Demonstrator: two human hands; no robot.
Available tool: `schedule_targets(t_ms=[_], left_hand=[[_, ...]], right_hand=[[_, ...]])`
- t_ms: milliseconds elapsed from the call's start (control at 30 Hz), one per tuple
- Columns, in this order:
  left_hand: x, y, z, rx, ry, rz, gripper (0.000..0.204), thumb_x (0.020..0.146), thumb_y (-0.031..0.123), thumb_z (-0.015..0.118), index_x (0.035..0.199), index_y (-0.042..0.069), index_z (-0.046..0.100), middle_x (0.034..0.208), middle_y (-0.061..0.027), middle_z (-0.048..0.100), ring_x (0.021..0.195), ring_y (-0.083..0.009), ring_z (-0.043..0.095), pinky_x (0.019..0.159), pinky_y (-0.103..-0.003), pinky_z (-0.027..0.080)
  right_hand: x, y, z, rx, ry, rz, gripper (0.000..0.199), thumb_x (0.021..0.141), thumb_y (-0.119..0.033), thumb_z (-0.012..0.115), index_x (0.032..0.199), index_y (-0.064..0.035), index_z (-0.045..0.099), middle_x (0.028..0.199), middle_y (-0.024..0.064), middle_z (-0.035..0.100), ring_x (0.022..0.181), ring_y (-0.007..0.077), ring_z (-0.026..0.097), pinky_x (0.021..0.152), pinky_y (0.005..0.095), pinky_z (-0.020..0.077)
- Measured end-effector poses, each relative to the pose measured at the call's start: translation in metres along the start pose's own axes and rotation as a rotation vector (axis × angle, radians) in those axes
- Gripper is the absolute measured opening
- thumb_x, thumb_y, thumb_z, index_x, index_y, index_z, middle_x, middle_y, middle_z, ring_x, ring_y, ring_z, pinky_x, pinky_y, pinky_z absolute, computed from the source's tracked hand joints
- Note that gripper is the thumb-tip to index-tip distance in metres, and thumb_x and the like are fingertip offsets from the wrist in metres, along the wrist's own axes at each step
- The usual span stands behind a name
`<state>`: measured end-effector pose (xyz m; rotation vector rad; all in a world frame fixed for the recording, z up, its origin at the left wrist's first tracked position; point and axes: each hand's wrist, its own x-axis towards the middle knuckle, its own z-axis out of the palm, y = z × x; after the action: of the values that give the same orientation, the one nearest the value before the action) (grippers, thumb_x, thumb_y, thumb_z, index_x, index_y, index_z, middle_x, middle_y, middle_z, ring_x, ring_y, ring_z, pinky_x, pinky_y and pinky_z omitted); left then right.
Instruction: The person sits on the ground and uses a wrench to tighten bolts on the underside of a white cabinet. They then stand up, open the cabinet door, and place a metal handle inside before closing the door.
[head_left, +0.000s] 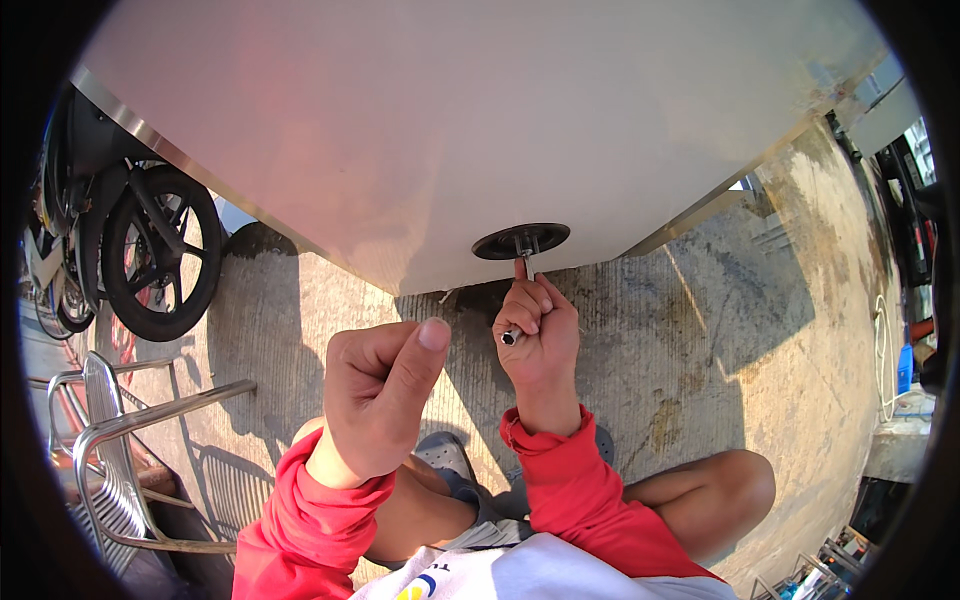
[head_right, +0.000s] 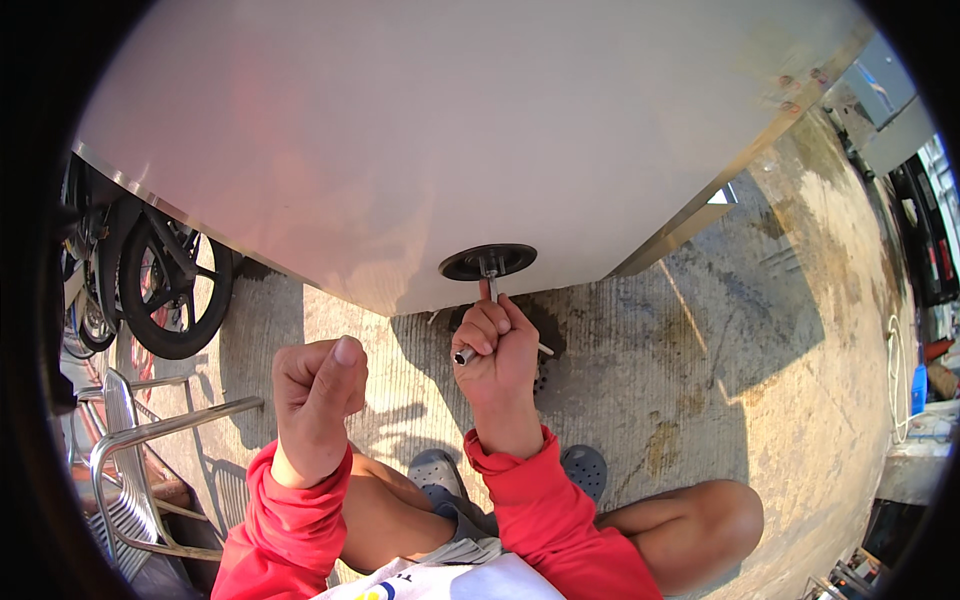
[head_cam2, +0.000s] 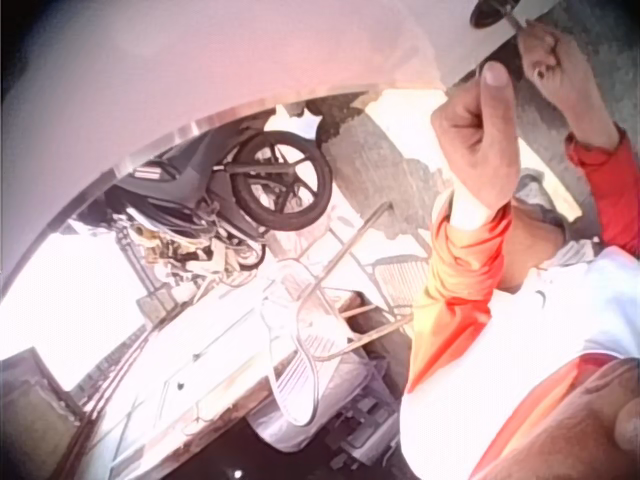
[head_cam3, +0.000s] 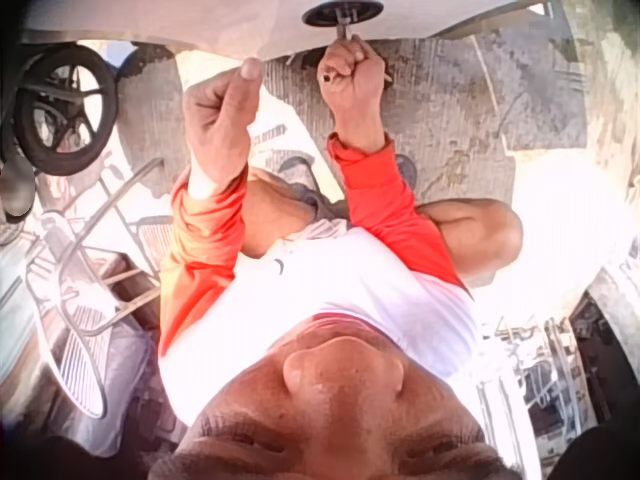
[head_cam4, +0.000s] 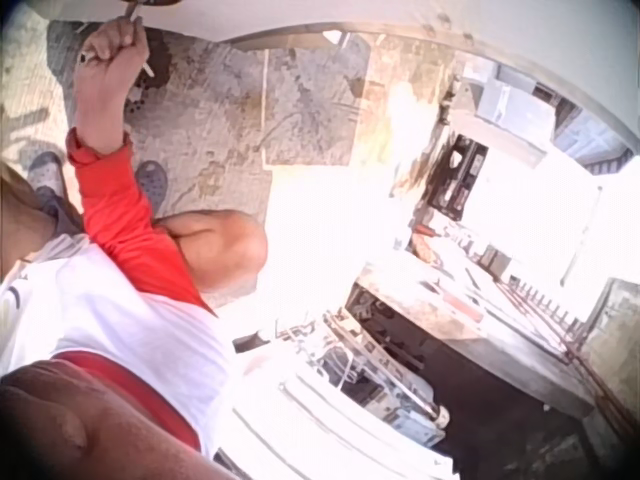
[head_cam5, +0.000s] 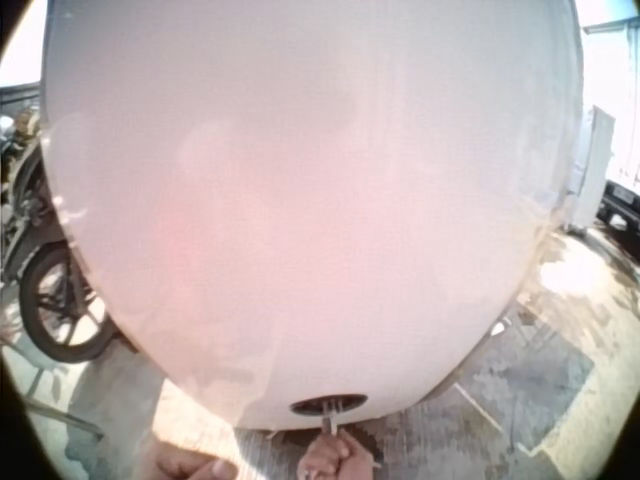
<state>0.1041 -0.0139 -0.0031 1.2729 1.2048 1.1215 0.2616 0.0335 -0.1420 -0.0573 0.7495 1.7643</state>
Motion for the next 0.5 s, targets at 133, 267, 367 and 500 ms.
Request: schedule_targets(t_ms=[133, 267, 367, 500], left_hand=[[-0.002, 0.001, 0.002, 0.004, -0.008, 0.016, 0.05, 0.102, 0.02, 0.055, 0.059, 0.002, 0.037, 0.054, 0.0055, 0.03, 0.055, -0.0048, 0.022, 0.046, -0.029, 0.017], [-0.004, 0.001, 0.004, 0.01, -0.023, 0.018, 0.05, 0.102, 0.019, 0.055, 0.059, 0.002, 0.037, 0.054, 0.0054, 0.03, 0.055, -0.0049, 0.022, 0.046, -0.029, 0.017], [-0.004, 0.004, 0.005, 0.021, -0.022, 0.036, 0.05, 0.102, 0.019, 0.055, 0.059, 0.002, 0.037, 0.054, 0.0053, 0.03, 0.055, -0.0049, 0.022, 0.046, -0.029, 0.017], [-0.006, 0.004, 0.005, 0.021, -0.009, 0.027, 0.05, 0.102, 0.02, 0.055, 0.059, 0.002, 0.036, 0.053, 0.0052, 0.03, 0.055, -0.0051, 0.022, 0.046, -0.029, 0.017]], right_hand=[[0.001, -0.002, -0.002, -0.106, -0.025, -0.029, 0.025, 0.103, -0.015, 0.041, 0.113, 0.0004, 0.059, 0.06, -0.0045, 0.035, 0.047, 0.0075, 0.028, 0.04, 0.0237, 0.0284], [0.003, 0.014, -0.005, -1.139, 0.102, -0.604, 0.016, 0.099, -0.006, 0.048, 0.11, 0.0007, 0.058, 0.062, -0.0047, 0.042, 0.047, 0.0088, 0.034, 0.04, 0.0263, 0.0312], [0.027, -0.01, -0.033, -1.979, -0.158, -1.375, 0.013, 0.1, -0.008, 0.05, 0.111, -0.0016, 0.055, 0.061, -0.0023, 0.044, 0.046, 0.0095, 0.037, 0.041, 0.028, 0.0326], [0.013, -0.016, -0.033, -2.382, -0.206, -1.652, 0.014, 0.102, -0.01, 0.051, 0.11, 0.0006, 0.055, 0.064, -0.0025, 0.045, 0.052, 0.006, 0.039, 0.043, 0.0263, 0.0319]])
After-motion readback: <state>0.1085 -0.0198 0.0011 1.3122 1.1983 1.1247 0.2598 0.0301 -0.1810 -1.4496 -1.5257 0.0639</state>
